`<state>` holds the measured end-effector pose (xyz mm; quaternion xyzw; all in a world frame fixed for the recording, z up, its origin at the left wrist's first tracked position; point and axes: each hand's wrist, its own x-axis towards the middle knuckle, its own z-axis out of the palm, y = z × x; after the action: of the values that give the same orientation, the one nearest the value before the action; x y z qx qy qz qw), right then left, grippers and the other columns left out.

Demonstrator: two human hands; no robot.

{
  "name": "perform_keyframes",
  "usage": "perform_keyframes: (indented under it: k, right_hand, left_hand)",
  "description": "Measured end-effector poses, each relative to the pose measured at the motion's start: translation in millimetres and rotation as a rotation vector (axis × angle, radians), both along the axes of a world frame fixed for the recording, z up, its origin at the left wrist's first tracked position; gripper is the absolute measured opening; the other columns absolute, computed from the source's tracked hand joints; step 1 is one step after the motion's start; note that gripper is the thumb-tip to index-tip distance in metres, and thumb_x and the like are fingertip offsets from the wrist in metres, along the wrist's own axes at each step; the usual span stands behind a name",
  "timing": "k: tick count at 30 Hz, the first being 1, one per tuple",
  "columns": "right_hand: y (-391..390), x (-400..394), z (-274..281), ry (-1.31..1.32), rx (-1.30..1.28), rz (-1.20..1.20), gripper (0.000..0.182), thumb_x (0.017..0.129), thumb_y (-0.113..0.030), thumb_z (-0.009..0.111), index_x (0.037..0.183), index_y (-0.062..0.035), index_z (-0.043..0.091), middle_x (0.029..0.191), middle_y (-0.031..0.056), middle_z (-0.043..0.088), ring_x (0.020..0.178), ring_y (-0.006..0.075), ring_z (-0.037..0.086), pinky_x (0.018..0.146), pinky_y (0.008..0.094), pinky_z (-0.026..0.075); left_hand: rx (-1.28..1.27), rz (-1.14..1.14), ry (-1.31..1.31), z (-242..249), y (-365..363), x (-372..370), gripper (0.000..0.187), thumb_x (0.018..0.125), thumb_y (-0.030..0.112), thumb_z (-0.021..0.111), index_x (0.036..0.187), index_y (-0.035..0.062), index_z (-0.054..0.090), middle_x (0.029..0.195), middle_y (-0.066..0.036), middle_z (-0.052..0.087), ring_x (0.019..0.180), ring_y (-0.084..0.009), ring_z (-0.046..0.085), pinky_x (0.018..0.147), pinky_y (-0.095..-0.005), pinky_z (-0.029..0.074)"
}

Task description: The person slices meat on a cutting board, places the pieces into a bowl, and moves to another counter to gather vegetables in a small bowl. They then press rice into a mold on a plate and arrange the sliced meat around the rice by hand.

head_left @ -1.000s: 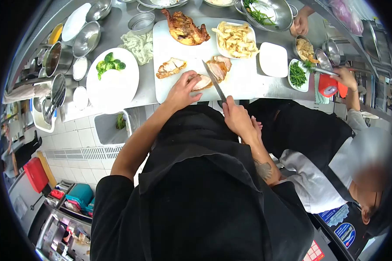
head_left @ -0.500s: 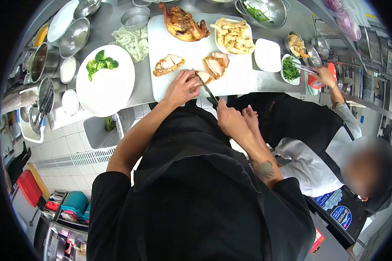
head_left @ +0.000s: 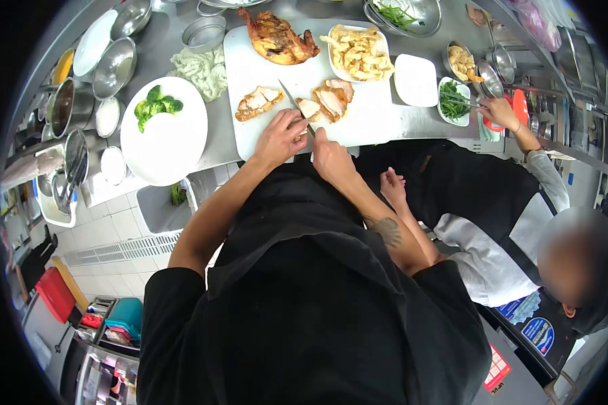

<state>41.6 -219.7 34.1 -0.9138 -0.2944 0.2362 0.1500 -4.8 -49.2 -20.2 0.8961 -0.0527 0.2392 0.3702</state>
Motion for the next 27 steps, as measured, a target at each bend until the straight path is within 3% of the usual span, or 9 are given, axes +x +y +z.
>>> perform_keyframes:
  k: [6,8,14,20,27]
  right_hand:
    - [-22,-6,58,0.061,0.009,-0.071,0.016,0.097,-0.014,0.047,0.101,0.0007,0.043,0.071,0.0313,0.064,0.073,0.0543,0.064,0.064,0.0614,0.051]
    - [-36,-5,76,0.08,0.013,-0.125,0.02,0.1,-0.019,0.045,0.101,0.0001,0.042,0.072,0.0317,0.064,0.074,0.0548,0.063,0.064,0.0619,0.051]
    - [-65,0,76,0.075,-0.008,-0.163,0.018,0.101,-0.021,0.048,0.101,-0.003,0.043,0.071,0.0316,0.063,0.069,0.054,0.063,0.063,0.0622,0.05]
    - [-69,-3,69,0.069,0.001,-0.15,0.019,0.101,-0.02,0.048,0.099,-0.0024,0.045,0.07,0.0311,0.063,0.07,0.0544,0.062,0.062,0.0615,0.05]
    - [-70,16,60,-0.003,-0.112,-0.022,0.014,0.099,-0.016,0.047,0.1,-0.0019,0.047,0.067,0.0272,0.063,0.066,0.0492,0.065,0.06,0.0588,0.052]
  left_hand:
    - [-0.016,0.075,0.06,-4,-5,-7,0.038,0.071,0.011,0.076,0.107,0.0052,0.064,0.114,-0.013,0.054,0.107,-0.033,0.057,0.089,-0.0413,0.053]
    - [-0.015,0.167,0.123,-1,-5,-9,0.052,0.072,0.016,0.078,0.119,0.006,0.06,0.117,-0.014,0.054,0.112,-0.0355,0.054,0.092,-0.0448,0.05]
    - [0.121,0.203,0.217,24,-17,13,0.065,0.072,0.023,0.079,0.129,0.0055,0.054,0.13,-0.014,0.053,0.12,-0.0341,0.051,0.1,-0.0465,0.045]
    - [0.101,0.06,0.219,0,-5,8,0.062,0.072,0.018,0.079,0.129,0.006,0.055,0.128,-0.013,0.056,0.12,-0.0329,0.051,0.099,-0.0462,0.046]
    - [0.008,0.107,0.218,19,-6,-7,0.065,0.071,0.018,0.084,0.128,0.0054,0.056,0.123,-0.016,0.055,0.115,-0.0335,0.054,0.097,-0.0454,0.047]
